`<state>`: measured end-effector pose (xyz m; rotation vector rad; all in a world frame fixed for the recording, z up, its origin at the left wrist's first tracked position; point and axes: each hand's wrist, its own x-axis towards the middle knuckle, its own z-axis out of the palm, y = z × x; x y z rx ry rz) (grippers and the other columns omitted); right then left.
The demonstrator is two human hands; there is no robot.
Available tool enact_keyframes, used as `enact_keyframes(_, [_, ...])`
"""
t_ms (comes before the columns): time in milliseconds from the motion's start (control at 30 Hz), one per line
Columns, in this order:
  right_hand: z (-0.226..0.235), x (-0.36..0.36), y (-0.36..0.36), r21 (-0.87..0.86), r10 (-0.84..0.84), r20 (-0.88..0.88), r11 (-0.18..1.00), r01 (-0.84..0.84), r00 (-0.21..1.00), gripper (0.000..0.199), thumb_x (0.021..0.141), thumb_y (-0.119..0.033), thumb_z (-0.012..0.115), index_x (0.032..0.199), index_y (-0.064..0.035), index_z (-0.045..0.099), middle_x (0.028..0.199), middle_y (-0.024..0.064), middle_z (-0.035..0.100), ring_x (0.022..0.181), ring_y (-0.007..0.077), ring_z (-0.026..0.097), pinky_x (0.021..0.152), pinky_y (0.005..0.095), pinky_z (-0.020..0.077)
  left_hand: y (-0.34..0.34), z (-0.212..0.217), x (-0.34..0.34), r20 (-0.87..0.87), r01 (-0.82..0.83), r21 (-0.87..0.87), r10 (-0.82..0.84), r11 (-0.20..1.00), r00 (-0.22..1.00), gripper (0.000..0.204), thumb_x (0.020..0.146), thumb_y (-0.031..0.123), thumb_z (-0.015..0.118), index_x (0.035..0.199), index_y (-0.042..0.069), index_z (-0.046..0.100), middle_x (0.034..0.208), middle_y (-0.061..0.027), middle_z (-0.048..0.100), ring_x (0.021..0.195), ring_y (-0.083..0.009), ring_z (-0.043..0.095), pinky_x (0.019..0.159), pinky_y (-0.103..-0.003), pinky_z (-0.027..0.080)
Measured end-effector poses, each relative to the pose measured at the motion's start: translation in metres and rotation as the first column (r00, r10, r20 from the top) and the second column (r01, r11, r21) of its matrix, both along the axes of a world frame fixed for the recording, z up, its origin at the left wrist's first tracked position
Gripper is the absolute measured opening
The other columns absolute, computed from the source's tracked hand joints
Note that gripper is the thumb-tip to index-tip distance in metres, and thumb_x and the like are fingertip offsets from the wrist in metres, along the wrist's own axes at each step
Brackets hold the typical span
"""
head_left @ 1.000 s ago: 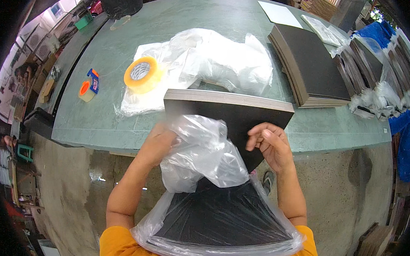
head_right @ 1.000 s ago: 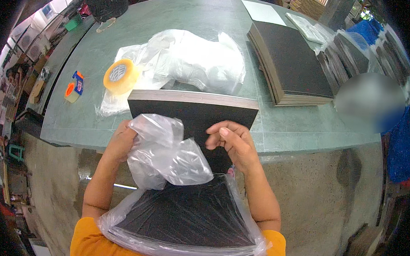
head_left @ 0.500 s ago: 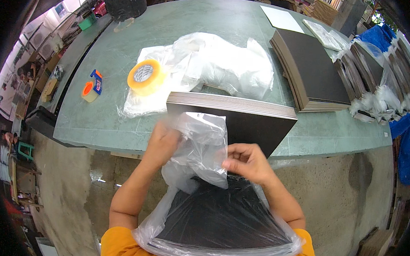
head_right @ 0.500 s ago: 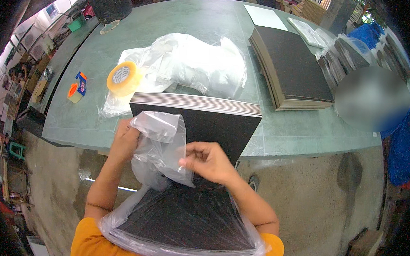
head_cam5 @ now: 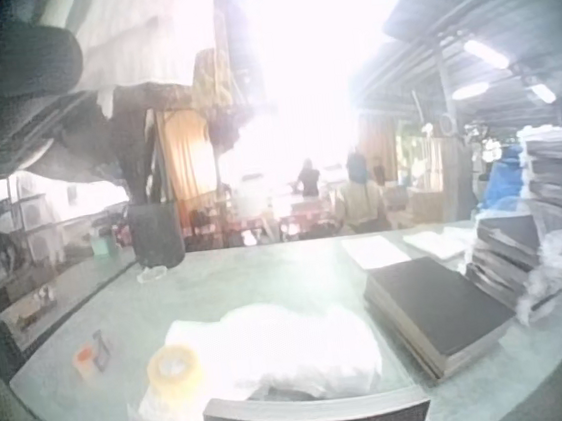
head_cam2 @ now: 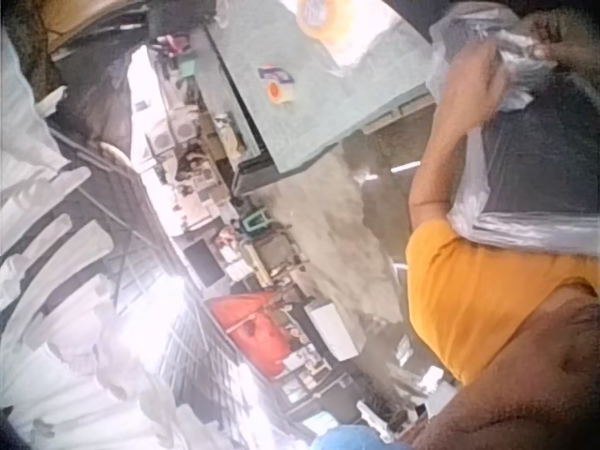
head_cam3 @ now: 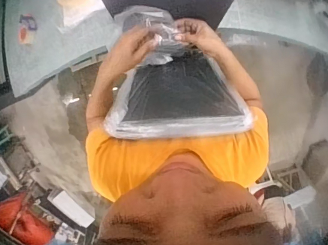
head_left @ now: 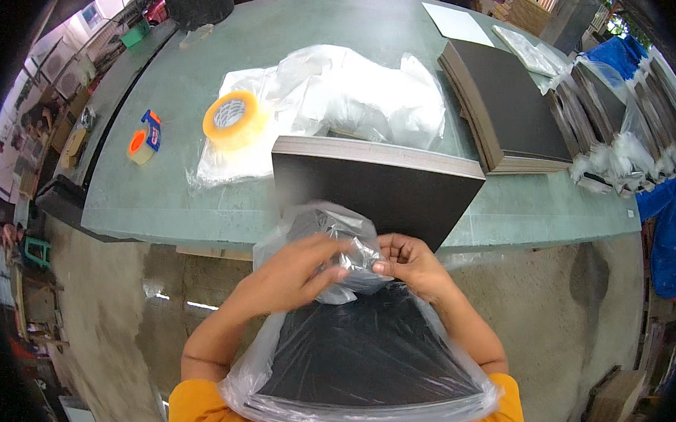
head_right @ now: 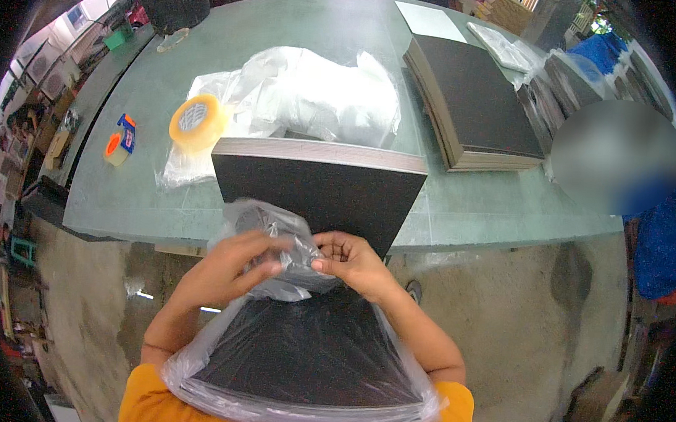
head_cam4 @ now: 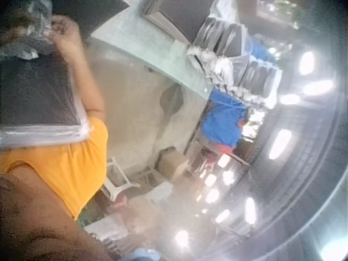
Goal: The person places a booklet inside a clear plastic sleeve and then places it into a larger stack of similar booklets on a workbench.
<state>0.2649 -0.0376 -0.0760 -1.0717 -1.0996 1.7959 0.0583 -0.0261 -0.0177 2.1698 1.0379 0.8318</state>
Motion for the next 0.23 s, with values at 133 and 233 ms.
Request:
enact_keyframes(133, [-0.016,0.010,-0.004,0.013,0.111,0.232,0.993,-0.117,0.966,0.021,0.080,-0.020,0.059,0.078,0.0007,0.062,0.065,0.0003,0.057,0.060,0.0049,0.047,0.054,0.0198,0.0369,0.019,-0.014,-0.002,-0.172,0.049,-0.251,-0.094,0.967,0.981,0.031,0.079,0.020,0.058,0.103,0.001,0.052,0.081,-0.0139,0.058,0.071,-0.0244,0.059,0.067,-0.031,0.045])
enact_keyframes(233, [-0.012,0.010,-0.005,0.052,0.086,0.188,0.994,-0.097,0.978,0.022,0.080,-0.021,0.058,0.084,0.0006,0.062,0.064,-0.0015,0.055,0.057,0.0048,0.045,0.052,0.0205,0.0354,0.010,0.003,0.016,-0.020,0.165,-0.598,-0.220,0.785,0.975,0.052,0.074,0.032,0.063,0.114,0.005,0.046,0.105,-0.0176,0.052,0.095,-0.0239,0.053,0.082,-0.036,0.040])
